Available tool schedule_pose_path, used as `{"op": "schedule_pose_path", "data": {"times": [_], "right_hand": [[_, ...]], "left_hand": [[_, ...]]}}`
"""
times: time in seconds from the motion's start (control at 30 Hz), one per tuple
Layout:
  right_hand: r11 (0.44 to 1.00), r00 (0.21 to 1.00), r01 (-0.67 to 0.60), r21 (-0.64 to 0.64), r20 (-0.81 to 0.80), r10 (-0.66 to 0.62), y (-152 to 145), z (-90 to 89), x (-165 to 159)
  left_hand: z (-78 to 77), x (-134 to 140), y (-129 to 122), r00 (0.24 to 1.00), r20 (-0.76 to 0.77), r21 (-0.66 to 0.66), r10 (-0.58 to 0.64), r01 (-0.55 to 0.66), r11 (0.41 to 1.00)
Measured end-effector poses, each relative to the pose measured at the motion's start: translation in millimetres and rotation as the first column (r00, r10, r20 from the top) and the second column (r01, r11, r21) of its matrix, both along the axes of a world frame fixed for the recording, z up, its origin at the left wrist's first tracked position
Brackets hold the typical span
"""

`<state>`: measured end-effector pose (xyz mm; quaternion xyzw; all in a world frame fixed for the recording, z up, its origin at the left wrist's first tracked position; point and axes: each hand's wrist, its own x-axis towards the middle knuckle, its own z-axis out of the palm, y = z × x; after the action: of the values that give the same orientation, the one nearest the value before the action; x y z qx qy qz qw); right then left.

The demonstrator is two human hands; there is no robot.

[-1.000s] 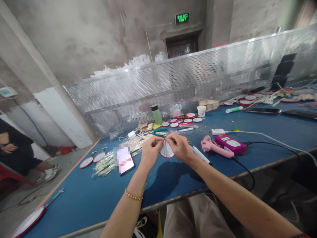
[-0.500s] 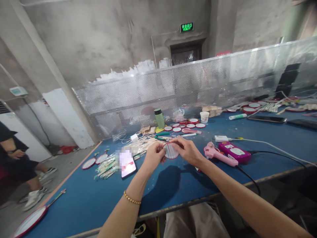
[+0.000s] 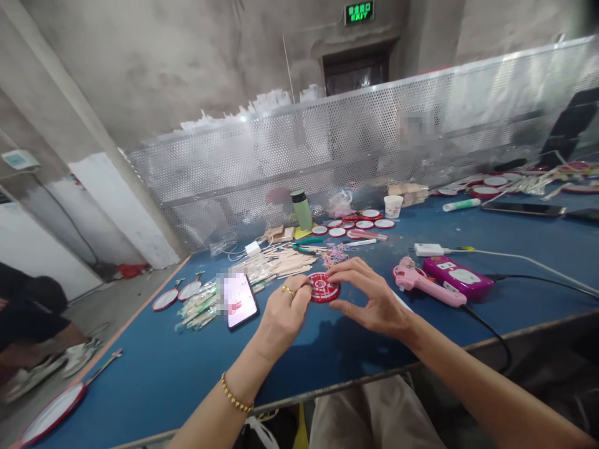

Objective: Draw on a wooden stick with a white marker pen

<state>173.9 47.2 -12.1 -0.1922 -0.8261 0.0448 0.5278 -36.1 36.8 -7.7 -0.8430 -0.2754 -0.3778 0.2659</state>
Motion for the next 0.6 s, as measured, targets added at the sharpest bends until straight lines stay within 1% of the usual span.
{"op": "schedule_pose_path", "data": {"times": [0.13, 0.2, 0.37, 0.6], "right_hand": [[0.998, 0.997, 0.017, -0.058, -0.07, -0.021, -4.6, 1.3, -2.0], [0.998, 0.997, 0.014, -0.055, -0.07, -0.018, -5.0, 1.9, -2.5], [0.999, 1.0, -0.029, 0.017, -0.009, 0.03, -5.1, 3.7, -2.1], [0.996, 0.995, -0.085, 0.003, 0.048, 0.084, -3.4, 2.6, -2.2]], "left_hand": [[5.7, 2.8, -4.5, 0.998, -0.057, 0.065, 0.011, -0.007, 0.998], [6.1, 3.6, -5.3, 0.997, -0.074, 0.076, 0.018, -0.012, 0.997], [1.9, 2.6, -4.0, 0.997, -0.073, 0.05, 0.037, -0.033, 0.998], [1.5, 3.4, -3.6, 0.999, -0.037, -0.011, -0.019, 0.019, 1.0]]}}
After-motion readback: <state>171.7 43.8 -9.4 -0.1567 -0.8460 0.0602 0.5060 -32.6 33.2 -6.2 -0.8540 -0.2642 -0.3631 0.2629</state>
